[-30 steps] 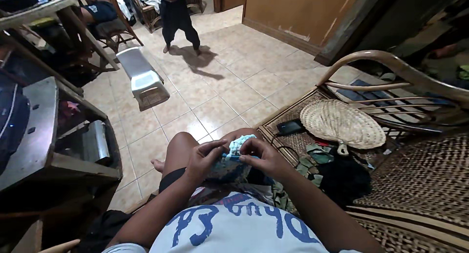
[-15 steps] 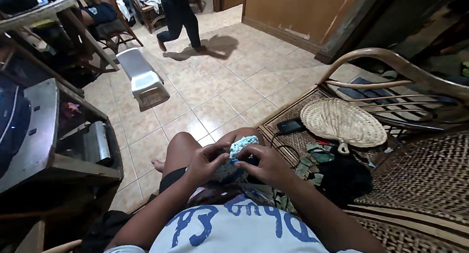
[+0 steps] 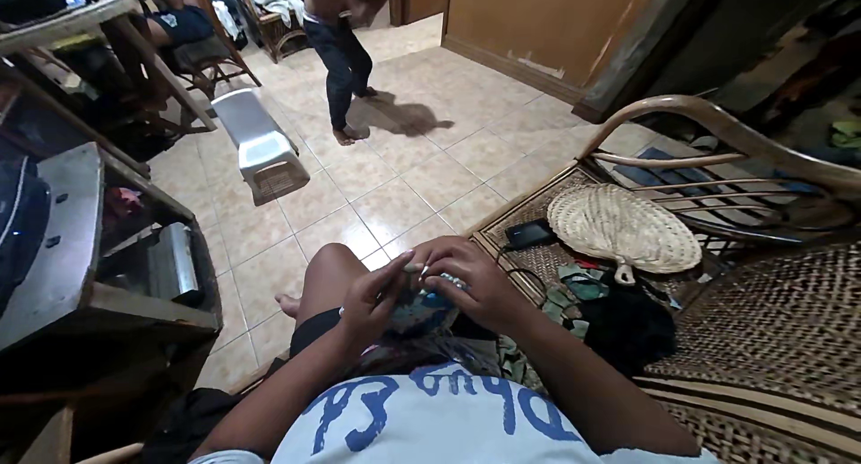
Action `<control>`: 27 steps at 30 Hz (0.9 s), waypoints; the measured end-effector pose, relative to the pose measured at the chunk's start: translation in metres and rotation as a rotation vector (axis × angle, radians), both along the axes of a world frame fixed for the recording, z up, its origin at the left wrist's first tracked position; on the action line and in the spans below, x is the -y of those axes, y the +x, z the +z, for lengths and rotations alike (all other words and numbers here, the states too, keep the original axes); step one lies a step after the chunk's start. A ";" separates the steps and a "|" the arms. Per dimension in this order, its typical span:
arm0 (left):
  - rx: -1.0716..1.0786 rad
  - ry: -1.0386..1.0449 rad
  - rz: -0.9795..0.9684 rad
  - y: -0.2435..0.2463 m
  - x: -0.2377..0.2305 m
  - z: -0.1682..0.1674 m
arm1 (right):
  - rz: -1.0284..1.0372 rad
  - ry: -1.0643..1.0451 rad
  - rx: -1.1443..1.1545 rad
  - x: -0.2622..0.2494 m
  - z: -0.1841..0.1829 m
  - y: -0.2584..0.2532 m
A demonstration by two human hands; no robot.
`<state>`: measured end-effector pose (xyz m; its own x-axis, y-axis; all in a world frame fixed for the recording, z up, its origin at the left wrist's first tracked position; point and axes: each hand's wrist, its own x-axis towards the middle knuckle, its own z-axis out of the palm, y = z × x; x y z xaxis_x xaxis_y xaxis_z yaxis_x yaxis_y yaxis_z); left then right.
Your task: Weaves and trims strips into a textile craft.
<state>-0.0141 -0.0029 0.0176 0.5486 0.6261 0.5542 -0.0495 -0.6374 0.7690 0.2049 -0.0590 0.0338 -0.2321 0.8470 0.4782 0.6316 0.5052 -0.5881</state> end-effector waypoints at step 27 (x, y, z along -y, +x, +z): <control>0.061 -0.223 0.101 0.000 0.008 -0.001 | 0.002 -0.332 -0.589 -0.002 -0.009 -0.036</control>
